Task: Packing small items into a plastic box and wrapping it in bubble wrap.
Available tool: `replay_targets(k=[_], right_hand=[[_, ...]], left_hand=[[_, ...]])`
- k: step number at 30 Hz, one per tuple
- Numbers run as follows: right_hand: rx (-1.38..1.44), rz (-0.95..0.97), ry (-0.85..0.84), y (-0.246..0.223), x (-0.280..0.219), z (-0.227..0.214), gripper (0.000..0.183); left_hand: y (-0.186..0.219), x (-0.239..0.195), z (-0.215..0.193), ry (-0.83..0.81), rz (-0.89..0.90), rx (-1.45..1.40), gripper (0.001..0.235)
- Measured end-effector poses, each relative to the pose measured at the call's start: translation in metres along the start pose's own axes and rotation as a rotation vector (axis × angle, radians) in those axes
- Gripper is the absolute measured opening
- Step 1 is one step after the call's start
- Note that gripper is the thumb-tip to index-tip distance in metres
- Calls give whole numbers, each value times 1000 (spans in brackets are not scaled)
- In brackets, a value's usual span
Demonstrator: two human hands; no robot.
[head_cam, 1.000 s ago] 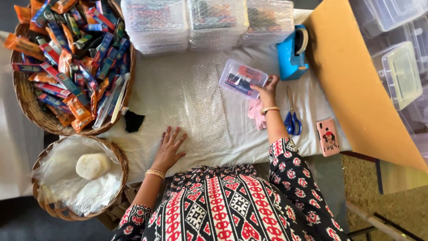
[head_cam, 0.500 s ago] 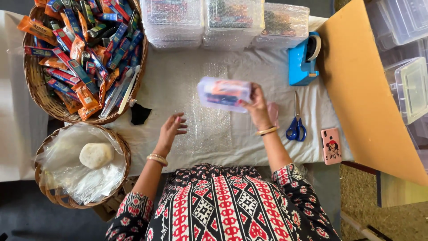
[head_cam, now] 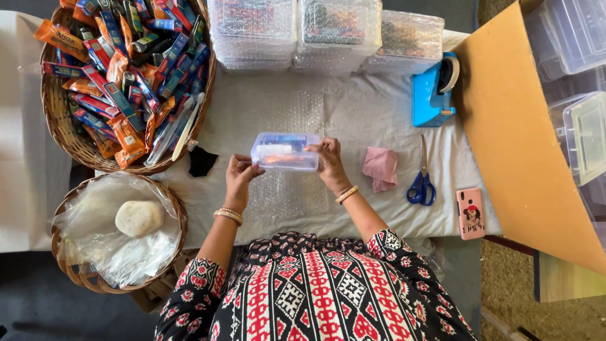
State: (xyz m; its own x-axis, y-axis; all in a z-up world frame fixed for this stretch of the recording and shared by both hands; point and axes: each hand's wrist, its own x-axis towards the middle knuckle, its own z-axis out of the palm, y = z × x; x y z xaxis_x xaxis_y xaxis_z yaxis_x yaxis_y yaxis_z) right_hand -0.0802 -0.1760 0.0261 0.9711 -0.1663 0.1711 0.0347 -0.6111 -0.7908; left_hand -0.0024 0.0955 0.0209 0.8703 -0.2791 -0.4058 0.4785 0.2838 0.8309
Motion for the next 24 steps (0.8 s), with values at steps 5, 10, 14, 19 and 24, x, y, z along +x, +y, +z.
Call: replay_targets(k=[5, 10, 14, 19, 24], right_hand=[[-75, 64, -115, 22, -25, 9, 85], [21, 55, -162, -2, -29, 9, 100], [120, 90, -77, -8, -28, 8, 125], [364, 157, -123, 9, -32, 13, 126], [159, 148, -137, 15, -31, 13, 99]], left_hand=[[-33, -2, -17, 20, -5, 132, 19], [-29, -6, -4, 166, -50, 270, 26], [-31, -8, -11, 135, -53, 58, 30], [-29, -6, -14, 138, -75, -58, 38], [-30, 4, -18, 34, 1, 155, 47]])
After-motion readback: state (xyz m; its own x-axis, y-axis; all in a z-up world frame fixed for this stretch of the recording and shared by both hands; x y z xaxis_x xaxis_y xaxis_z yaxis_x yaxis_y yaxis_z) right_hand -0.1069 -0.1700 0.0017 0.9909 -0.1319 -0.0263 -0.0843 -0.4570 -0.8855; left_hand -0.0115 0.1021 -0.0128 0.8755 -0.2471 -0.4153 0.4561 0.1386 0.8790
